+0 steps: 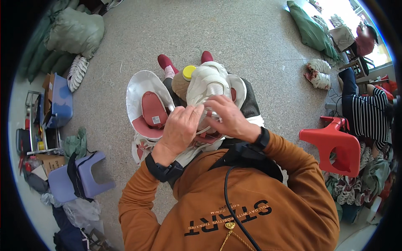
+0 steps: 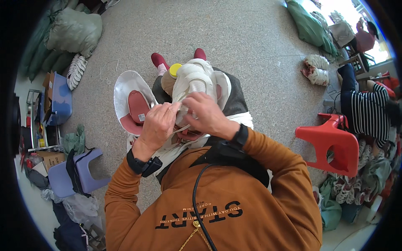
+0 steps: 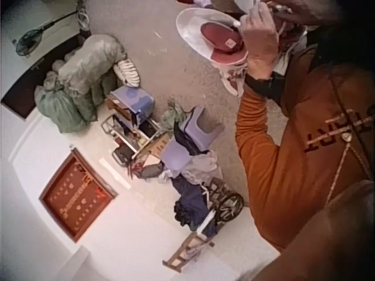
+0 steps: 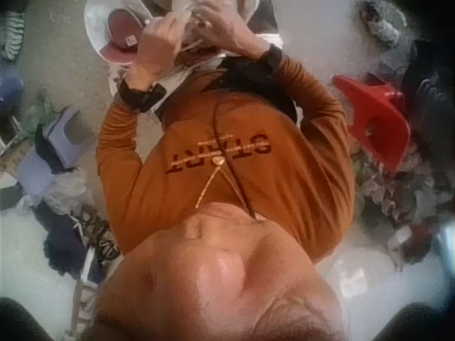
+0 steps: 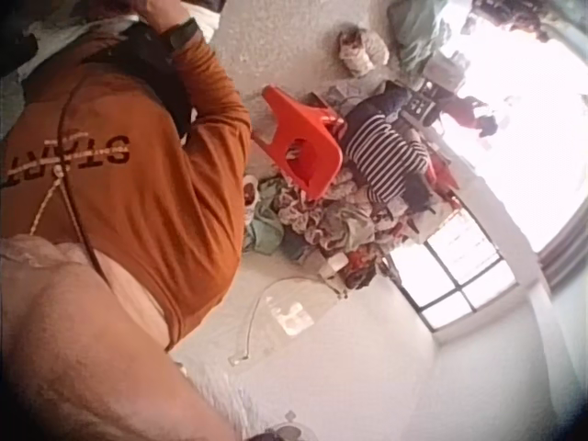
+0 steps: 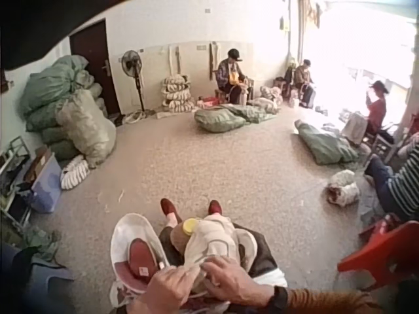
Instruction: The person sits on the floor and laces a white sneaker with pink accents. They thread the laces through the eyelets, pull them tight, and tie a knot. The person handles the shoe and laces by hand, working on one shoe at a time.
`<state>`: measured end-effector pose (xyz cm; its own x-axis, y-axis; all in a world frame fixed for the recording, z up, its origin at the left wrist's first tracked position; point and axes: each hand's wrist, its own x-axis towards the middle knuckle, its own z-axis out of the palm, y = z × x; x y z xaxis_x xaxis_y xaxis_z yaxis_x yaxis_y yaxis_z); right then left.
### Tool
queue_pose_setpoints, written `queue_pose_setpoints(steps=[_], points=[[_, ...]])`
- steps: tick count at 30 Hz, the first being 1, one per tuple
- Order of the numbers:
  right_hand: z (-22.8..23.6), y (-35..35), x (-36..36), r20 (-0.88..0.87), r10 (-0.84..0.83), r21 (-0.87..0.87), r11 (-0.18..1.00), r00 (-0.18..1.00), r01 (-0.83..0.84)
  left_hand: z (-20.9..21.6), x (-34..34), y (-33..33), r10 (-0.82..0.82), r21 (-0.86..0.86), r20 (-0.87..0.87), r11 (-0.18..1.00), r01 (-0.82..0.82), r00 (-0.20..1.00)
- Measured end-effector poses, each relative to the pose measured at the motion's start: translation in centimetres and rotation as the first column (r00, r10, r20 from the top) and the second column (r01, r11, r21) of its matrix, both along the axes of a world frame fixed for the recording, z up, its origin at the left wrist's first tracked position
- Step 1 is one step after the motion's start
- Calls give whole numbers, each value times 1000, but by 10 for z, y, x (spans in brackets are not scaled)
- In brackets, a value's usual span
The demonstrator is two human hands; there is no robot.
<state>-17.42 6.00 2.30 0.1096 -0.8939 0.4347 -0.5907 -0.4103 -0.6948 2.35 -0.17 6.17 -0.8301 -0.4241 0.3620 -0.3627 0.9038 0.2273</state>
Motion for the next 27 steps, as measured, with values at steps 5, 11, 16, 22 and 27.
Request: queue_pose_setpoints(steps=[5,11,16,22,27], points=[[-21,-13,6,197,-96,224,973,976,51,32,6,6,78,160,-11,984,-75,997],[-36,10,-34,741,-451,454,882,498,123,0,20,4,226,413,-101,895,-166,969],[-18,29,-59,781,-531,519,844,329,131,-38,10,-2,267,571,-196,813,-112,944],[-21,46,-65,704,-552,567,816,447,114,-39,8,-13,282,356,-144,909,-217,948],[-19,51,-77,659,-525,582,809,539,76,-43,3,-23,370,711,-79,672,-208,926]])
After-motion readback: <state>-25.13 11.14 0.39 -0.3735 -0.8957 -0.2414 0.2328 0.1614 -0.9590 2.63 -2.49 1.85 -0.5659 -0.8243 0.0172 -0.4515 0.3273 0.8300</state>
